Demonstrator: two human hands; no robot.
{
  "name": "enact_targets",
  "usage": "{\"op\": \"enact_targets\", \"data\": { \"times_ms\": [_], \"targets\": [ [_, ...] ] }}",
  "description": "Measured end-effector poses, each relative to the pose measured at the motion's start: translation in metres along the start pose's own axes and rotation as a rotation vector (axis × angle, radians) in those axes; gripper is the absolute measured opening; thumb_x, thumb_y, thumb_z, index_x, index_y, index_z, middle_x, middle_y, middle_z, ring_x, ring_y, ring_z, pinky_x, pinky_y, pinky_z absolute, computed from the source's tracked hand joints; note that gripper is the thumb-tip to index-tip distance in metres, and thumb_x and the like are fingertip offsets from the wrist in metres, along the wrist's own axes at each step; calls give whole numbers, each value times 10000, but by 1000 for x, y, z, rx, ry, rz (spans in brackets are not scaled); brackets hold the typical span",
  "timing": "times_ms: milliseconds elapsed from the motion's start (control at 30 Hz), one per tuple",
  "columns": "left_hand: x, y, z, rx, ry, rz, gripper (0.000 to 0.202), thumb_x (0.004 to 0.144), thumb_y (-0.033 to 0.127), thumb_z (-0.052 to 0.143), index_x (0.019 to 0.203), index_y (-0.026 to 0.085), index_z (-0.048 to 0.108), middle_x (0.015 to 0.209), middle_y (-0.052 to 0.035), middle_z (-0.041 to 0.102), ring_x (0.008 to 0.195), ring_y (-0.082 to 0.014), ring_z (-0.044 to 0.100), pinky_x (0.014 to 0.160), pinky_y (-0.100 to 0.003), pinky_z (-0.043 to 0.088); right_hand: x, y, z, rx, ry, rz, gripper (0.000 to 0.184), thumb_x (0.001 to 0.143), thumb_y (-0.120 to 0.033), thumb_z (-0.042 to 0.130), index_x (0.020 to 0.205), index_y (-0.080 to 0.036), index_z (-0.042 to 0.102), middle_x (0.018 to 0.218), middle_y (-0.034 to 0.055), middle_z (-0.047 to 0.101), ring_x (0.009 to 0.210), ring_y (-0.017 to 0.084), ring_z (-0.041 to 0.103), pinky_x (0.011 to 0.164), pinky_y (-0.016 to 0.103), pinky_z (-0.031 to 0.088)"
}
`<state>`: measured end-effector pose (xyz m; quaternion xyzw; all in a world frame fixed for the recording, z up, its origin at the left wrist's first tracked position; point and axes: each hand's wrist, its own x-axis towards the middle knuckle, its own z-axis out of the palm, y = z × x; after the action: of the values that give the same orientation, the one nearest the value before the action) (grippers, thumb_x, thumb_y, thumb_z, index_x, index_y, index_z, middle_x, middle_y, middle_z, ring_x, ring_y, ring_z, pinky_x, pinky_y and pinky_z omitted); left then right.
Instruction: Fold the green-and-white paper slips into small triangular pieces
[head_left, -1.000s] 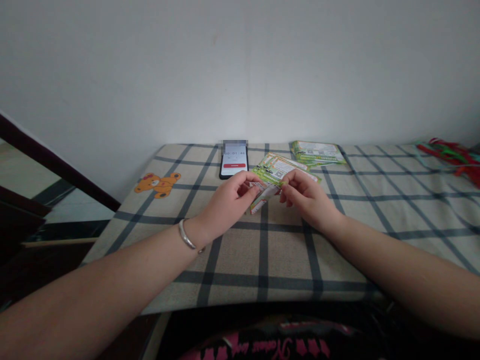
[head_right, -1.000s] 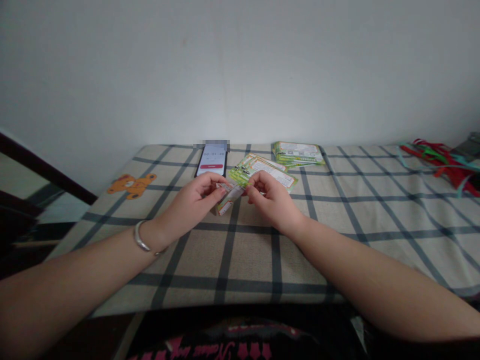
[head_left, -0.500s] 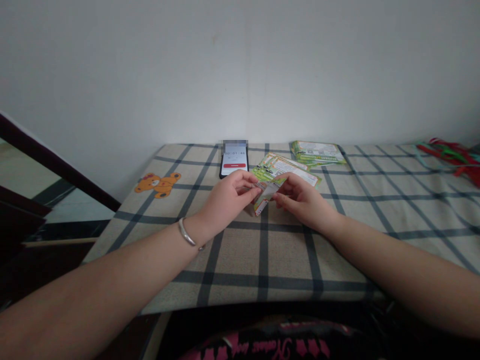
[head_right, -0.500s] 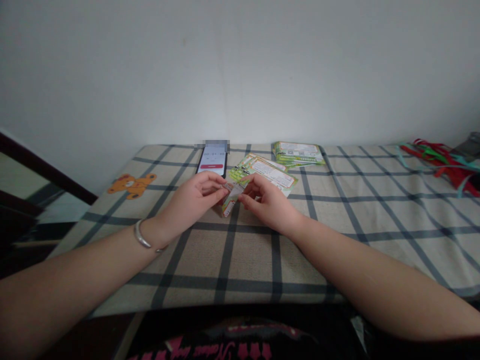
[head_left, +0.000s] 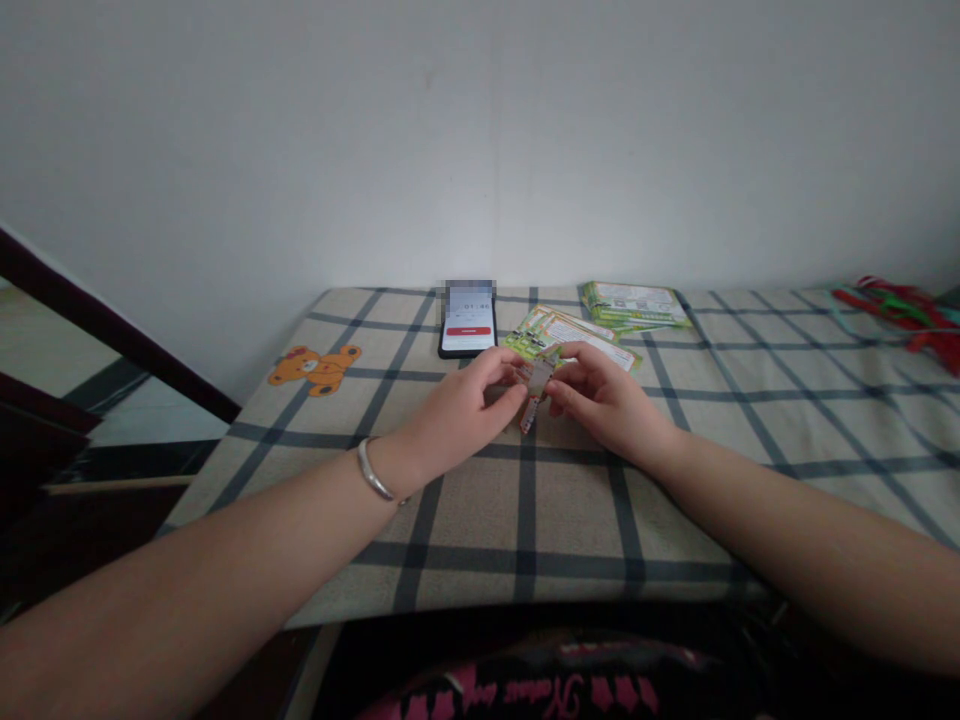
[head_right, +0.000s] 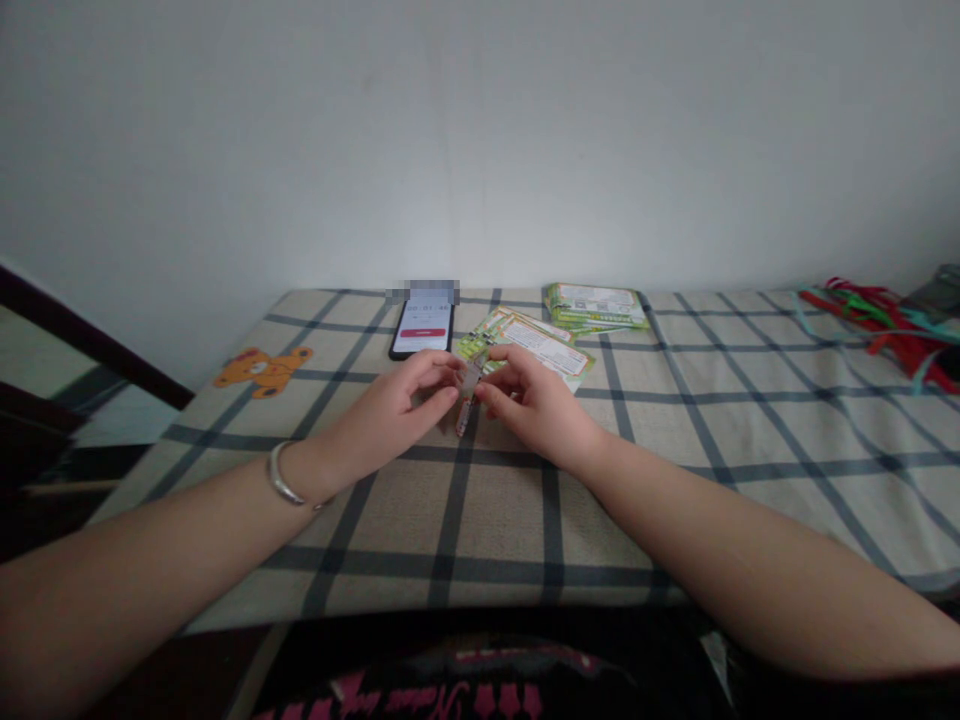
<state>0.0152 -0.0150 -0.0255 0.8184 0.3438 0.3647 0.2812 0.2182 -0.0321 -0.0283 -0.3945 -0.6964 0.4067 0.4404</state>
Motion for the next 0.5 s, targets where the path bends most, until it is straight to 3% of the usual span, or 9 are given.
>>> {"op": "enact_targets", "data": {
  "times_ms": [167,300,500],
  "targets": [
    [-1,-1,1,129,37,46,473,793,341,738,1184,201,512,1181,-102,634,1102,-240,632,964,-440,510,-2,0,0,-51,-13,-44,308,871,-308,587,1147,-240,469,780,-22,642,665,126,617,621,285,494],
    [-2,1,3,188,39,61,468,788,294,735,1180,196,499,1153,-96,642,1088,-244,629,983,-478,480,-3,-3,0,-86,-16,-48,316,869,-275,600,1161,-234,486,811,-10,663,708,140,661,666,303,531],
    [-2,7,2,295,37,54,475,808,240,696,1231,215,480,1192,-73,654,1149,-247,602,1154,-643,143,-2,-9,-1,-280,40,-119,306,867,-214,591,1170,-213,552,851,8,659,648,113,601,576,261,496]
  ]
}}
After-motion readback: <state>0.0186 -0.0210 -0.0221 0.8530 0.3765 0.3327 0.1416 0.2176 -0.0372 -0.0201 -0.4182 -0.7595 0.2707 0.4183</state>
